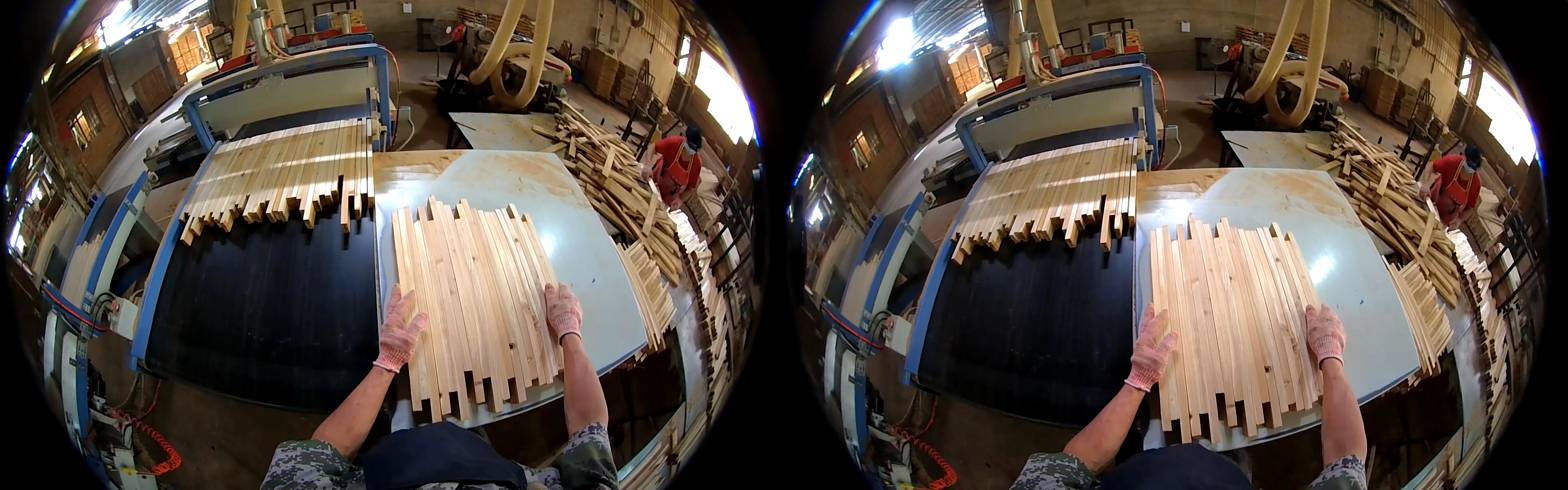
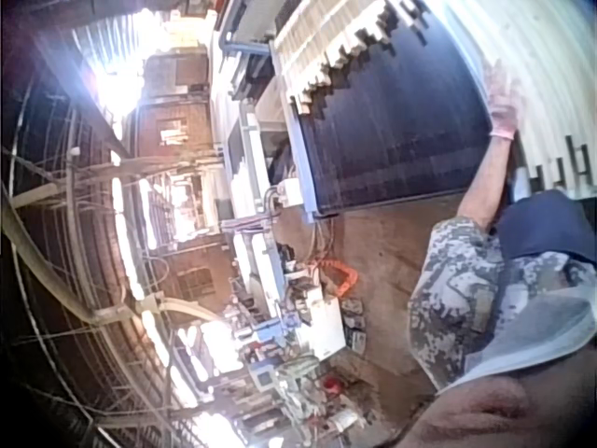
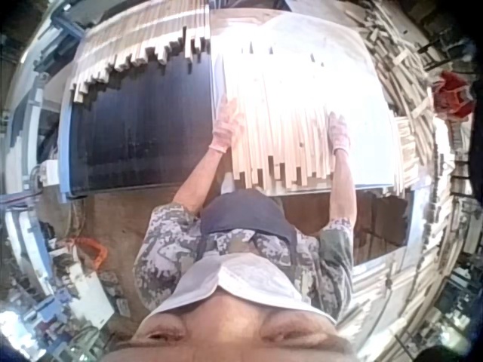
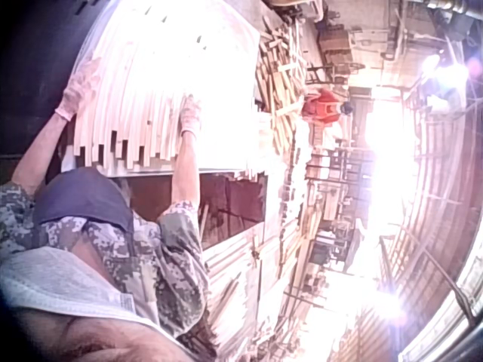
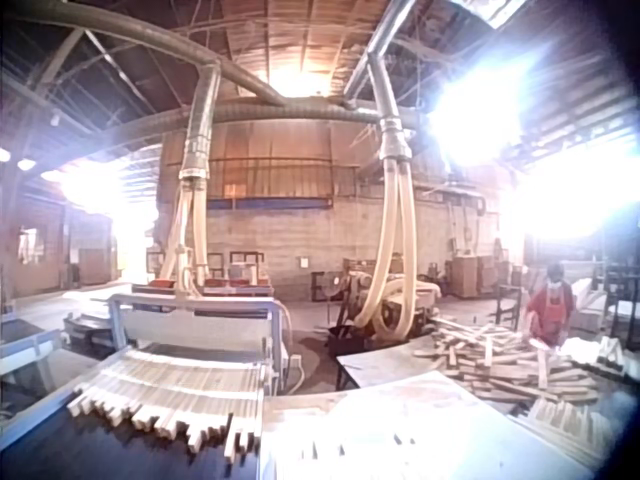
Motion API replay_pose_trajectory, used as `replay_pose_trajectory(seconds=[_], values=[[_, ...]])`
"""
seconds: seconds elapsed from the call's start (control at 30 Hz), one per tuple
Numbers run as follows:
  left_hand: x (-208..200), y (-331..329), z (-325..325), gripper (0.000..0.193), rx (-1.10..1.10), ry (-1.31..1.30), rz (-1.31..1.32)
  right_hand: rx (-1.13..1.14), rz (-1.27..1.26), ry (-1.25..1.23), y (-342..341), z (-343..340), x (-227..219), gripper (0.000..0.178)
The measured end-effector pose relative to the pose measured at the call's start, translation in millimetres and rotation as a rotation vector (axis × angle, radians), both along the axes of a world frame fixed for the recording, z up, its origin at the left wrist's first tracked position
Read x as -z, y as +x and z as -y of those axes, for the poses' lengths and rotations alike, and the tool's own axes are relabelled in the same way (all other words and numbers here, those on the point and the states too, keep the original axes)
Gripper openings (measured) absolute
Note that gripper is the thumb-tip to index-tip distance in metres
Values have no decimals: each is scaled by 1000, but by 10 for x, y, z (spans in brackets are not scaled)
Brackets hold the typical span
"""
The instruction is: The person repeatedly picks up stacks of light-colored wooden planks from a metal table and places them onto a conveyor belt. The person wears pink gloves and a camouflage shirt while performing this repetitive stacking task in a workshop environment.
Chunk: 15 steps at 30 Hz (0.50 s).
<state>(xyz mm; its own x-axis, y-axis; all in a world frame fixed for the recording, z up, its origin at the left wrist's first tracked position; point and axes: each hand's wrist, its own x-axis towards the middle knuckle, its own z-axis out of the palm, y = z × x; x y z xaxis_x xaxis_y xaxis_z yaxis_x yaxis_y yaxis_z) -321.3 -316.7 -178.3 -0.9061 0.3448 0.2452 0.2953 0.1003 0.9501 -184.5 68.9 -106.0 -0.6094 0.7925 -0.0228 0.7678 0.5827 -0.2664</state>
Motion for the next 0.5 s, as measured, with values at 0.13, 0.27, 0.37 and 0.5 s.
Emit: replay_pose_trajectory(seconds=[0.13,0.27,0.37,0.5], values=[[-101,38,4,64,-18,41,40,9,12,-25,-25,123,-151,63],[-48,19,5,63,-11,49,50,22,62,-65,-72,185,-278,62],[-69,17,-12,63,-11,28,51,13,64,-40,-51,161,-278,61],[-103,27,-35,64,-20,53,90,2,57,-59,-43,143,-252,61]])
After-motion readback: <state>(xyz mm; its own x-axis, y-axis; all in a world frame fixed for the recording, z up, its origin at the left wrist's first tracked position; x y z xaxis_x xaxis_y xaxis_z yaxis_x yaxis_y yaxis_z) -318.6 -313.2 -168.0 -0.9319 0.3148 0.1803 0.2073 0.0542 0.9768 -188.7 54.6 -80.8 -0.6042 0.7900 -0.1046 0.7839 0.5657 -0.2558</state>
